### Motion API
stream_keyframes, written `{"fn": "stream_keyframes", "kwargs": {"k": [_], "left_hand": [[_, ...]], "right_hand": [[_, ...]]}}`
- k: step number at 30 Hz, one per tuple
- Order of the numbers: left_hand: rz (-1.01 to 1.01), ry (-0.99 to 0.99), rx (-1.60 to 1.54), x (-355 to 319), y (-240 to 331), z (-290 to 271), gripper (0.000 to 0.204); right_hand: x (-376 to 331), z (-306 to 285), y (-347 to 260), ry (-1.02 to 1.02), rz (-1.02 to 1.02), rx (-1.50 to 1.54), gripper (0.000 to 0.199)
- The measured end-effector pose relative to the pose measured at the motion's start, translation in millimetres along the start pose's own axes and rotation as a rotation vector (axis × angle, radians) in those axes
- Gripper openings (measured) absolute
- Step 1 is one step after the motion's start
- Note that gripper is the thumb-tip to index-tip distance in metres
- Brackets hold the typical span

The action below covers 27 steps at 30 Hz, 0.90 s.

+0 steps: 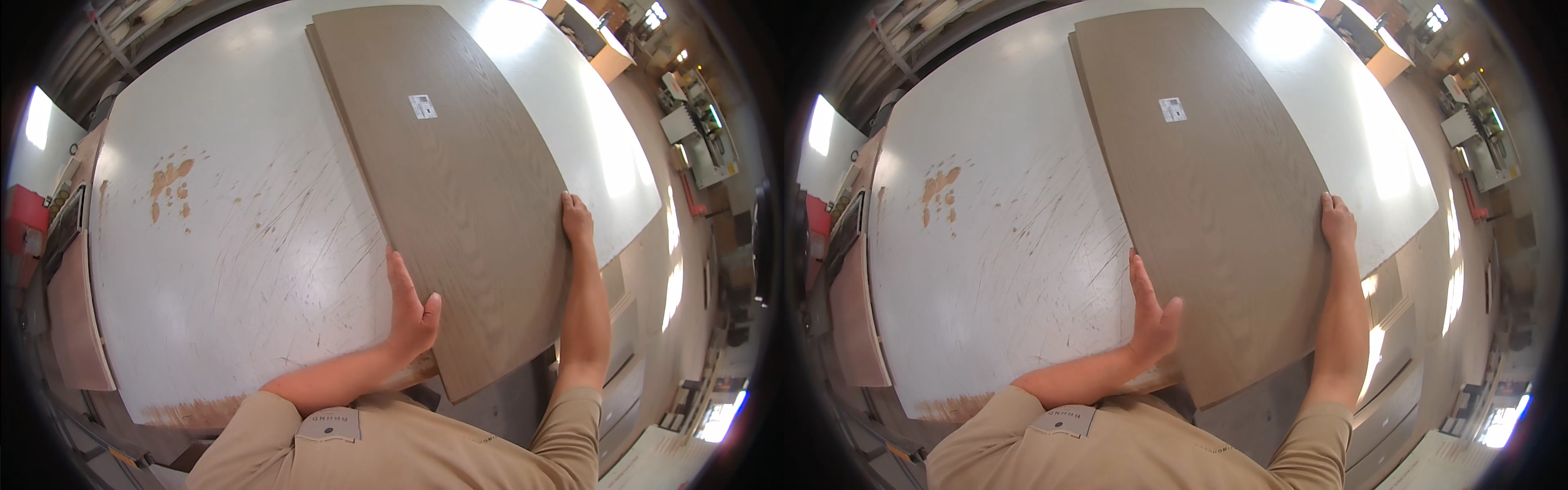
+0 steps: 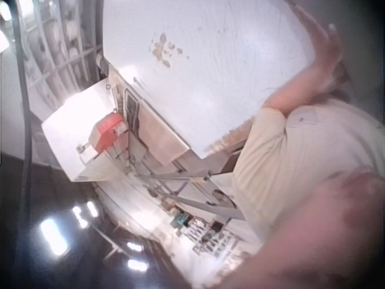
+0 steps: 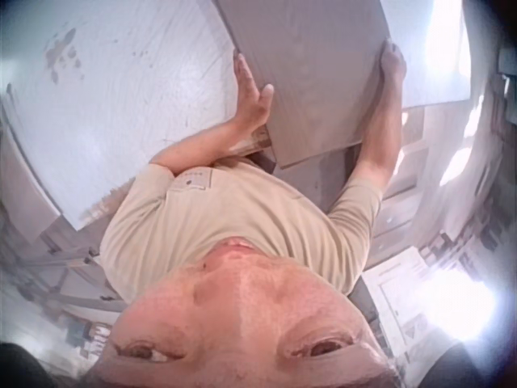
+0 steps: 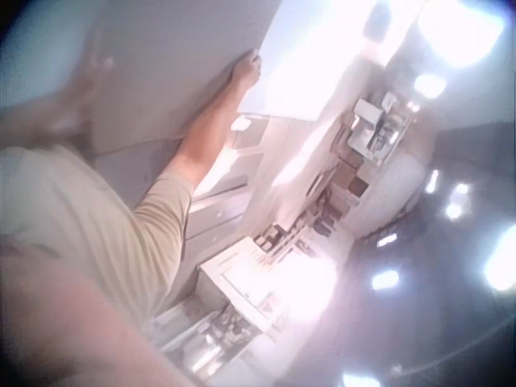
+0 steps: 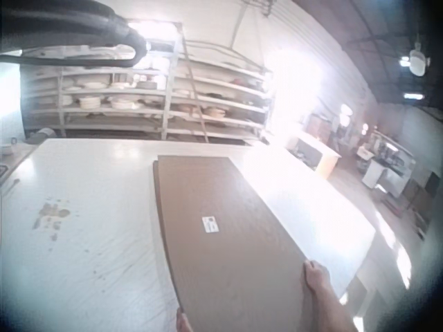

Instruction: The person repeatedly picks up large flat panels from the floor and places them onto a workbench, then returns to the floor to retrieve more. The person handles the panels by hand, stacking them in a pile on the bench.

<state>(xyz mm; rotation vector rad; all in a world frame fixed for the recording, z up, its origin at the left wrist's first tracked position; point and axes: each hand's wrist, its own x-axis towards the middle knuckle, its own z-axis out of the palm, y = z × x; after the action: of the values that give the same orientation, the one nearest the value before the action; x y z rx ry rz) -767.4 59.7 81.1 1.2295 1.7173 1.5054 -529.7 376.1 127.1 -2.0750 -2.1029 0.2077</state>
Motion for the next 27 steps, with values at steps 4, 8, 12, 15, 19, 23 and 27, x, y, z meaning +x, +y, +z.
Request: {"fn": "stream_keyframes", "kwargs": {"k": [4, 8, 12, 15, 19, 23, 27], "left_hand": [[-0.012, 0.017, -0.044, -5.5, -4.8, 4.5, 0.084], [0.018, 0.015, 0.034, -1.9, -5.8, 15.3, 0.086], [-0.026, -0.099, 0.094, 11.2, -10.5, -0.6, 0.082], [-0.122, -0.137, -0.027, 6.0, -26.1, -74.1, 0.071], [-0.167, 0.198, -0.204, -31.5, -48.6, -213.1, 0.032], [-0.226, 0.591, -0.336, -98.3, -65.3, -342.2, 0.027], [-0.132, 0.789, -0.575, -144.3, -75.0, -427.7, 0.028]], "right_hand": [[11.0, 16.2, 21.5, 0.052, -0.089, -0.042, 0.047], [55.1, 56.8, 76.5, 0.417, -0.653, -0.438, 0.026], [100.4, 79.5, 110.9, 0.253, -0.631, -0.459, 0.034], [92.4, 68.2, 80.0, -0.051, -0.300, 0.011, 0.042], [29.1, 17.0, -5.3, 0.116, -0.102, -0.301, 0.052], [-22.7, 0.9, -132.0, 0.440, -0.704, -0.188, 0.065], [-109.6, 61.6, -293.6, 0.344, -1.118, 0.263, 0.056]]}}
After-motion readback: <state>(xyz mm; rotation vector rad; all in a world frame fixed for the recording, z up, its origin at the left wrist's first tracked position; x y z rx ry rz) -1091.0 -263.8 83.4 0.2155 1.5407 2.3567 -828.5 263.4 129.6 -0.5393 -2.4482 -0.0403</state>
